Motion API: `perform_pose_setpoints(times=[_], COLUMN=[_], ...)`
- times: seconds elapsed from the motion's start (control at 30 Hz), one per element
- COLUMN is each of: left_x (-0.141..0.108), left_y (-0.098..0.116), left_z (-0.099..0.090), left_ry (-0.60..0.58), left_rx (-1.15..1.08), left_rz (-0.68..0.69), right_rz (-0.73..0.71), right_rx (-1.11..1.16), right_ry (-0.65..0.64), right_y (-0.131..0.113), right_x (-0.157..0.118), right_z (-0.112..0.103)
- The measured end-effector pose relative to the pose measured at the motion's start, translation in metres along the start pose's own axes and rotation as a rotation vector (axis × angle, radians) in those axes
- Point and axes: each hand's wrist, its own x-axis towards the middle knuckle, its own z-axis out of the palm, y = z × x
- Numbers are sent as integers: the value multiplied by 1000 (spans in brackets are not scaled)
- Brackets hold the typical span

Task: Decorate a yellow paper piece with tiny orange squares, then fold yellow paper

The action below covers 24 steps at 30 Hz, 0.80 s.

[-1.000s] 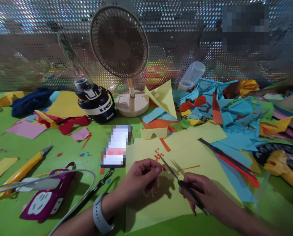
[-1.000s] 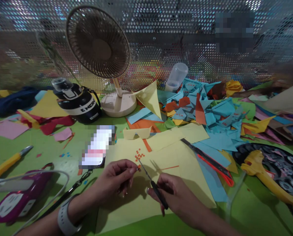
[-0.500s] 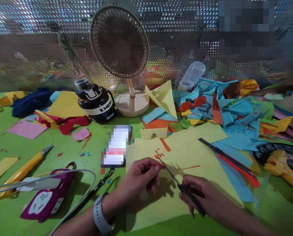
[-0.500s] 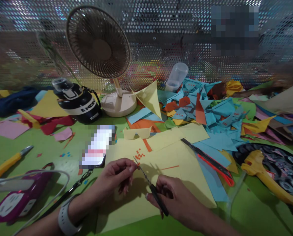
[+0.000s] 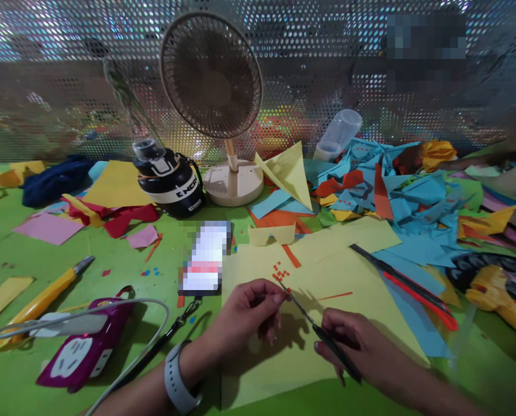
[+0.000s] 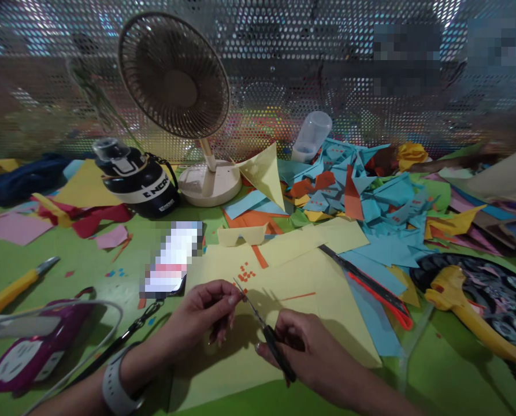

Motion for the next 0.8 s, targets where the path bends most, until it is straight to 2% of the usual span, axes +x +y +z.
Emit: perform_pose_setpoints(times=[0.53, 0.8], left_x=[0, 1], left_y=[2, 3], left_z=[1, 0], left_ry=[24, 71], left_rx=[-10, -1], left_rz=[-14, -21], right_rz=[41, 17], right_rx=[53, 76], right_ry=[24, 73], right_y=[-2, -8], right_x=[0, 1], right_z=[0, -1])
